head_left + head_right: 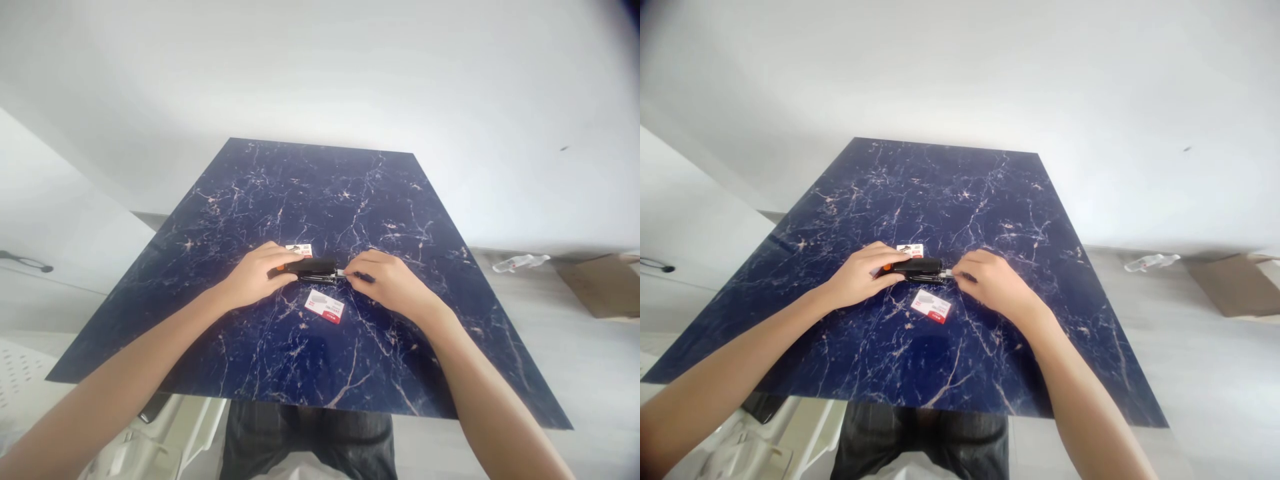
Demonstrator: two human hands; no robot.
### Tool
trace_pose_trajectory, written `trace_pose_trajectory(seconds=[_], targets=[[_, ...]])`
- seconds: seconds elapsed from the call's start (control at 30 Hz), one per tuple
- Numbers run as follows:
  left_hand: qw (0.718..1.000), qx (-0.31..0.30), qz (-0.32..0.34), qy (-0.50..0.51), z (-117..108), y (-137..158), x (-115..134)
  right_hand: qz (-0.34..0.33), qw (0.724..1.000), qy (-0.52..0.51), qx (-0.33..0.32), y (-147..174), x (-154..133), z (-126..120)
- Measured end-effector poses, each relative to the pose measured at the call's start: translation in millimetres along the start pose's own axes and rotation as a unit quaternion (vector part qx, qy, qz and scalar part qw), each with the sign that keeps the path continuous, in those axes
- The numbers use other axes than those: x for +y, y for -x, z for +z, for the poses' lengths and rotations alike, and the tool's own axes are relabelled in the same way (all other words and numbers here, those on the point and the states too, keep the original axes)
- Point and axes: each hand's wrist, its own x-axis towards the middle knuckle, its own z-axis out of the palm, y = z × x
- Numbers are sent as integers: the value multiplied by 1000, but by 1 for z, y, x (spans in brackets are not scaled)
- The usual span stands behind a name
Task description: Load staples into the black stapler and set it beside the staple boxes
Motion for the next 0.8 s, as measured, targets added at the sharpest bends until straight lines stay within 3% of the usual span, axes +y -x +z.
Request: trace_pose_trajectory(seconds=[0.5, 0.57, 0.7, 0.8], targets=[[999, -26, -17, -9, -2, -1, 4, 41, 998, -27, -30, 0, -6, -3], [999, -41, -16, -9, -5, 0, 4, 79, 996, -23, -22, 0, -8, -6], [996, -76, -30, -42, -18, 1, 4, 230, 972, 44, -35, 3, -16, -15], [991, -63, -40, -107, -28, 1, 4, 258, 962, 24, -87, 4, -28, -16]])
